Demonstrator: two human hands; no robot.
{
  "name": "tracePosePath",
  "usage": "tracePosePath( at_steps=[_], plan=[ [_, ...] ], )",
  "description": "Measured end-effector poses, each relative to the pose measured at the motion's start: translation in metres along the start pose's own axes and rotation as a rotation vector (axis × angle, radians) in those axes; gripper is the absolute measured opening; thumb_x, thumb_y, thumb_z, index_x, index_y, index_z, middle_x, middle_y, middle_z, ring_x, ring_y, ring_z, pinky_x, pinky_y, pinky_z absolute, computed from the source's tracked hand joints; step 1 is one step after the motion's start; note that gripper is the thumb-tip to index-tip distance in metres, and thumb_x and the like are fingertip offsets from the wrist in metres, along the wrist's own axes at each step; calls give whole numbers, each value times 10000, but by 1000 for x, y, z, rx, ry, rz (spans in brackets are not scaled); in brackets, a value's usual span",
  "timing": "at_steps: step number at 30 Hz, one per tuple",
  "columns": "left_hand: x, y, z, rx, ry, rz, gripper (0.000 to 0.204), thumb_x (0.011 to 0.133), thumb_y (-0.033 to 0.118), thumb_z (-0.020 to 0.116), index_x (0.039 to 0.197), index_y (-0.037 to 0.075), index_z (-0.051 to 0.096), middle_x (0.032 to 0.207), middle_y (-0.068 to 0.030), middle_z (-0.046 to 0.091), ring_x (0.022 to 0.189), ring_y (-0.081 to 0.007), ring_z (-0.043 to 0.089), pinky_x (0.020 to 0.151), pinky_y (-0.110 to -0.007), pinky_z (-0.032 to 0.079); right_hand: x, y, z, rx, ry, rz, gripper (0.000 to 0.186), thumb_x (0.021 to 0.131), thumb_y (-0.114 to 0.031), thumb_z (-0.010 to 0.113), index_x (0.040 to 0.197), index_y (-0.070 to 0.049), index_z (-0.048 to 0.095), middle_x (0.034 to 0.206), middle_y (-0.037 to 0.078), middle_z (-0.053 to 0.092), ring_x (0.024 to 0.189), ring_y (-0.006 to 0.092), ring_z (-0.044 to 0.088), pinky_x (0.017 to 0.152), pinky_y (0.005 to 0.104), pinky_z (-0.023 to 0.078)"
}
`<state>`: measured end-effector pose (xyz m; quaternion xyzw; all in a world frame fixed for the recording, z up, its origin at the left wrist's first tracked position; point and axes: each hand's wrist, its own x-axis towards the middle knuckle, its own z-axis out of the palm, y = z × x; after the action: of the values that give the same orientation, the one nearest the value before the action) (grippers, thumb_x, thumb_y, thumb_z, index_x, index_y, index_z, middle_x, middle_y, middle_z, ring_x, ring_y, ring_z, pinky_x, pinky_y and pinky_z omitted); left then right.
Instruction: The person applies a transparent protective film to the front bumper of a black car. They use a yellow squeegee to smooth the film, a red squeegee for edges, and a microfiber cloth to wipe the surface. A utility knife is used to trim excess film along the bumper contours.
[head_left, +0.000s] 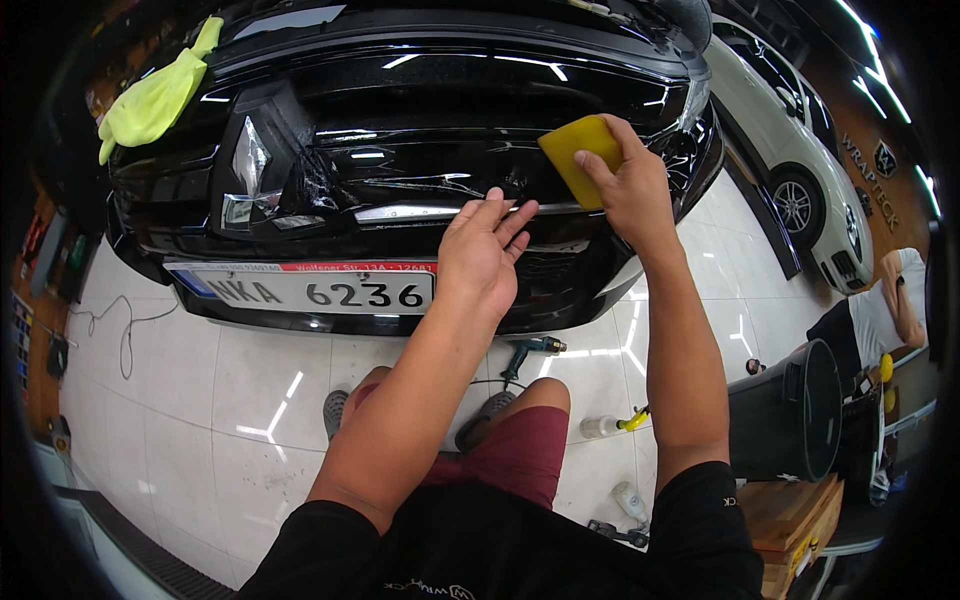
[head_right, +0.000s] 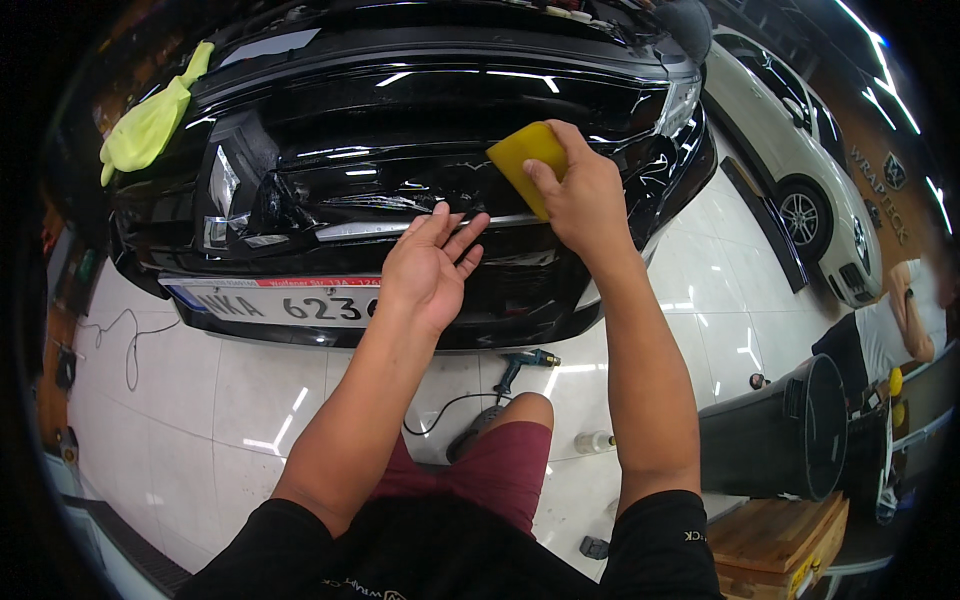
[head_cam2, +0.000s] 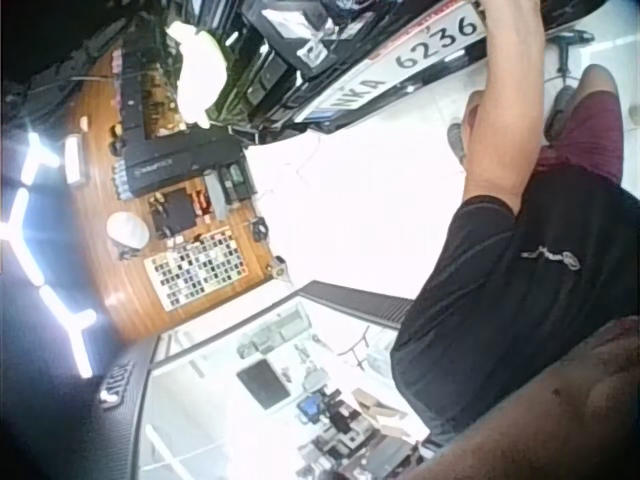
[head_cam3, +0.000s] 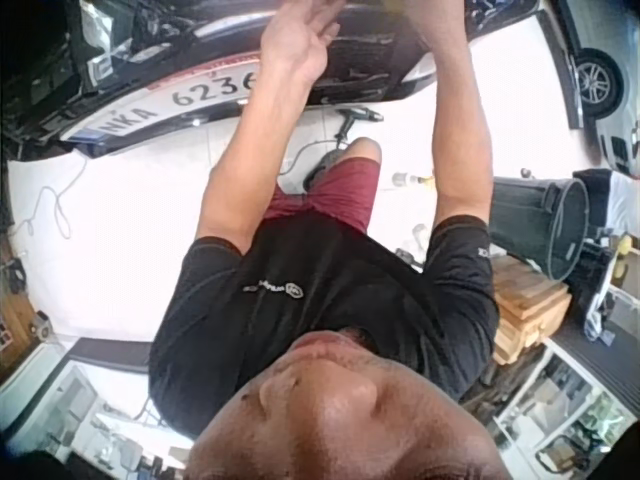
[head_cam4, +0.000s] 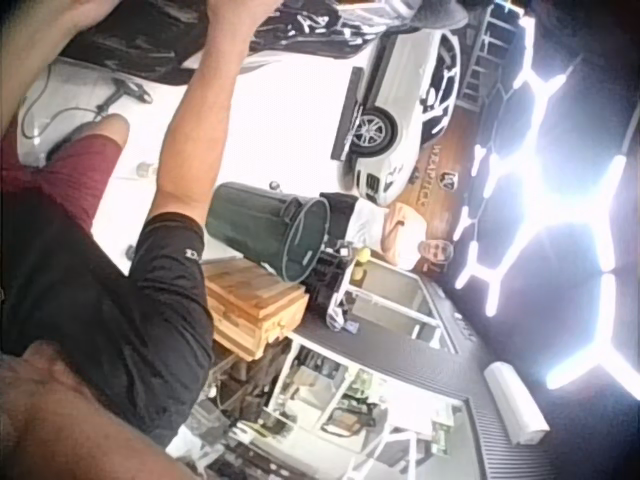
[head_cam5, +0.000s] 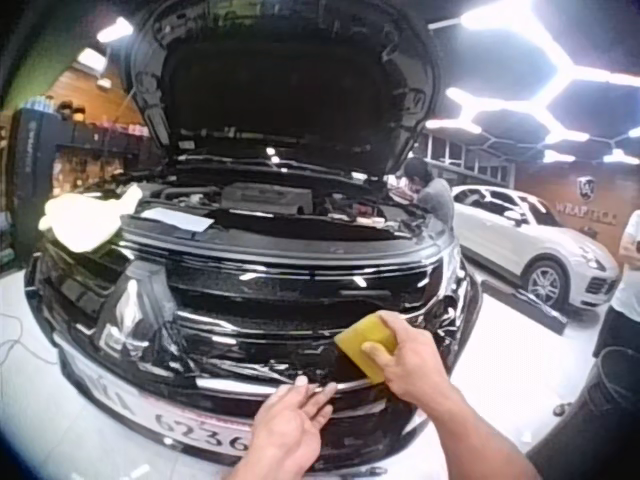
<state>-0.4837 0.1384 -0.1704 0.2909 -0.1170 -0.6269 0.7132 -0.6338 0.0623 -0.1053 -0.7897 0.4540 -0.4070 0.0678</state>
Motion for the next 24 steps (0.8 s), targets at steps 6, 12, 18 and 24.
tracePosePath(
  at_steps=[6,12,18,24],
  plan=[
    [6,3,-3,-26,31,-33,93,1021,175,563,1075,103,541,1100,-56,608,1162,-260,626,1023,-433,384,2,-34,26,-168,-15,-401,388,868,-177,694,1239,-104,604,992,154,693,934,347,668,833,441,528],
    [1,7,4,-55,46,-74,196,1022,173,554,1168,54,498,1177,-118,595,1194,-308,602,1017,-434,426,0,4,4,55,100,-107,376,898,-162,697,1239,-37,597,979,214,707,879,350,708,784,383,561],
    [7,10,-10,-150,-89,-75,275,1021,181,555,1241,35,481,1243,-146,580,1241,-337,565,1034,-443,435,0,-43,50,-86,69,-497,360,885,-151,700,1223,-54,619,1030,198,688,888,363,680,831,379,551],
    [-11,37,-25,-167,-6,-52,277,1023,193,553,1239,30,493,1271,-185,586,1265,-360,545,1035,-460,473,-5,-3,13,306,218,24,346,902,-150,677,1218,-28,605,1018,197,703,911,346,711,829,391,558]
  ],
)
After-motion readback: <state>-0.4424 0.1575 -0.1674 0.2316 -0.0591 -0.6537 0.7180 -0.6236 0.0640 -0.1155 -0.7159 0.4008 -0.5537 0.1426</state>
